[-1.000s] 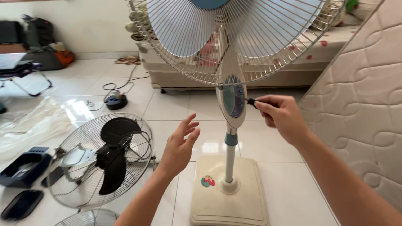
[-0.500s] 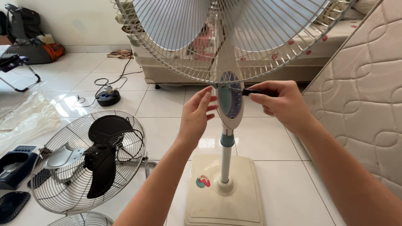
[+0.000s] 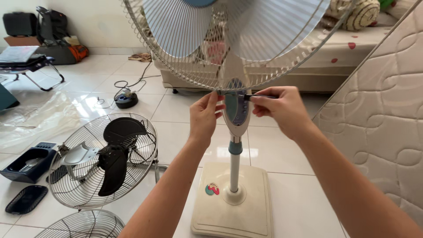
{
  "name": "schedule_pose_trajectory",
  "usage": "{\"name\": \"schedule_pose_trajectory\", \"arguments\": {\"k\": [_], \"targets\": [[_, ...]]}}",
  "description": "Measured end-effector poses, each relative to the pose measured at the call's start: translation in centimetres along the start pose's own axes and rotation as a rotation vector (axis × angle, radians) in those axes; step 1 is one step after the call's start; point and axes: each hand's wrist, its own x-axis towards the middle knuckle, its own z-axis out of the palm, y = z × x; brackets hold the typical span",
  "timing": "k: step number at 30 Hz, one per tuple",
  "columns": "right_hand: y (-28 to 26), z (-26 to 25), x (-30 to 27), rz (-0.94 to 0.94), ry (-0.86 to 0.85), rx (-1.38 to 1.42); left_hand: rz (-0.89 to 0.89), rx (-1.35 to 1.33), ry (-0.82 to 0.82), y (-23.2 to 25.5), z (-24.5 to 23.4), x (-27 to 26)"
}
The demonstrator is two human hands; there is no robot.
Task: The person disassembles a standing electric fan by removing the front grille, fan blades, and rear grille using a screwdriver and hands. The components are placed on the floor as they are removed.
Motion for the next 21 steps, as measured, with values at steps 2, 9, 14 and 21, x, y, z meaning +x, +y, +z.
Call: {"name": "schedule_pose_trajectory", "arguments": {"k": [2,9,14,21], "targets": [[0.2,-0.2,0.5,0.003,-0.021,0.002,0.001,0.02,0.02,0.2,0.1,0.1],[-0.4,-0.7,1.3,-0.03,-0.085,-0.06,0.009,0.057,0.08,0.4,0.9,-0.5],[-0.9,-0.3,0.9,-0.123,-0.059,-0.159,-0.025,0.019,0.134,0.2,1.7,-0.7],[-0.4,0.7,-0.4,-0.282,0.036,-0.166,-0.036,-0.013,0.149,-0.5,1.5,0.2]]}}
